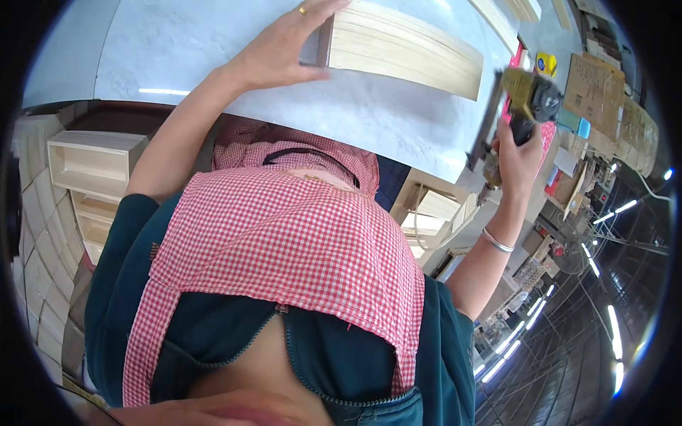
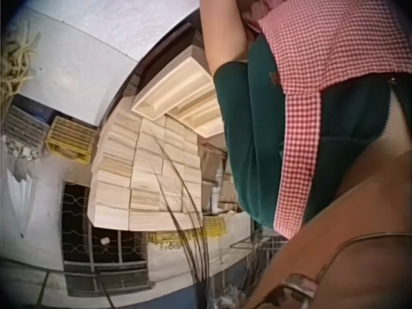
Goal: Assembling wooden frames or boxes using a pneumatic stapler and wood glue.
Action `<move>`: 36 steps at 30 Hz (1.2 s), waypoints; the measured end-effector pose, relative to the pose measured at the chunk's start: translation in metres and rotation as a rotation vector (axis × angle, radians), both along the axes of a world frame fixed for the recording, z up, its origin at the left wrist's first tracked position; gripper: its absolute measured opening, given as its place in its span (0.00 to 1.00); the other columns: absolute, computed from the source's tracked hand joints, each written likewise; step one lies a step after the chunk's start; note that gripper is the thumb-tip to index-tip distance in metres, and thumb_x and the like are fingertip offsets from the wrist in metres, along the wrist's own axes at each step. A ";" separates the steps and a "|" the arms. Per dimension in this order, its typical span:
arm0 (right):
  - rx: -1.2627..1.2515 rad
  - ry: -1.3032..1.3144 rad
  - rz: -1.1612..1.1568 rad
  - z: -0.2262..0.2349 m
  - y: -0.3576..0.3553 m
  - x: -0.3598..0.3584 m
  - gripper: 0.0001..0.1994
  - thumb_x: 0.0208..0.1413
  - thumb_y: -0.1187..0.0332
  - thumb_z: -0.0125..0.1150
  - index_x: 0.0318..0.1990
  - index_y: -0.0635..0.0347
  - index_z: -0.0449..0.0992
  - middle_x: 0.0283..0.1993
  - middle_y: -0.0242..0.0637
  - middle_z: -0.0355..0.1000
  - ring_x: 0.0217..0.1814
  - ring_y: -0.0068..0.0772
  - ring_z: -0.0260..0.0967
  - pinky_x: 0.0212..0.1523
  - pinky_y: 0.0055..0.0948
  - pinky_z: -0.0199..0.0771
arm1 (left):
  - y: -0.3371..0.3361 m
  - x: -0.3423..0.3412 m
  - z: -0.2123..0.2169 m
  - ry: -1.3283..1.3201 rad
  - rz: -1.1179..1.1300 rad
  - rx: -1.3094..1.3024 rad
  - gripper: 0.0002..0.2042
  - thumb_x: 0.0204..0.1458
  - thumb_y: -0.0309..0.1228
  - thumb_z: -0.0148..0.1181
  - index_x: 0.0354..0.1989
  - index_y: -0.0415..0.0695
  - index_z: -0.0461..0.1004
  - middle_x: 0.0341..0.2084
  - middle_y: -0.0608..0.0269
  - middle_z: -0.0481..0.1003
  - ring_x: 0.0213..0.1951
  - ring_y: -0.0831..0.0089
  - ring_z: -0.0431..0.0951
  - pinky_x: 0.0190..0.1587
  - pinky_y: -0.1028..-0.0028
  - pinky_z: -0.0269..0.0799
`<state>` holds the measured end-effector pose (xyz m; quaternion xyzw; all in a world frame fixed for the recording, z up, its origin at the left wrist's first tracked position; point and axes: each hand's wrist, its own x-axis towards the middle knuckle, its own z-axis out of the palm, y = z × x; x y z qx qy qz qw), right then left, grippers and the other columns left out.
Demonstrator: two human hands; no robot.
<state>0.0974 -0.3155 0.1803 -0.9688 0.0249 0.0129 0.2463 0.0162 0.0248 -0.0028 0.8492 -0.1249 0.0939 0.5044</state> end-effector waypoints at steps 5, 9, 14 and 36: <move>-0.575 -0.161 0.090 -0.069 -0.172 -0.002 0.20 0.55 0.62 0.57 0.52 0.67 0.72 0.37 0.53 0.77 0.37 0.59 0.75 0.40 0.47 0.75 | 0.012 0.003 0.048 0.380 0.035 -0.225 0.32 0.46 0.39 0.69 0.56 0.38 0.62 0.57 0.45 0.68 0.55 0.54 0.71 0.59 0.62 0.67; -0.591 -0.142 0.016 -0.117 -0.220 -0.007 0.23 0.56 0.59 0.58 0.54 0.67 0.71 0.41 0.55 0.77 0.41 0.60 0.75 0.43 0.48 0.75 | 0.042 -0.013 0.077 0.832 0.197 -0.336 0.26 0.50 0.48 0.70 0.43 0.36 0.76 0.50 0.49 0.75 0.49 0.62 0.76 0.49 0.67 0.75; -0.709 -0.052 -0.138 -0.167 -0.295 -0.016 0.27 0.58 0.54 0.61 0.58 0.67 0.69 0.48 0.57 0.76 0.48 0.62 0.75 0.48 0.50 0.74 | 0.062 -0.032 0.070 0.852 0.362 -0.128 0.32 0.53 0.50 0.67 0.56 0.33 0.73 0.47 0.46 0.76 0.47 0.62 0.79 0.49 0.68 0.77; -0.127 -0.319 1.110 -0.124 0.193 0.058 0.19 0.59 0.50 0.61 0.40 0.59 0.82 0.36 0.38 0.79 0.37 0.40 0.76 0.41 0.34 0.74 | -0.009 -0.049 0.019 0.217 0.613 0.057 0.34 0.58 0.40 0.61 0.68 0.32 0.59 0.60 0.40 0.68 0.56 0.51 0.73 0.56 0.64 0.73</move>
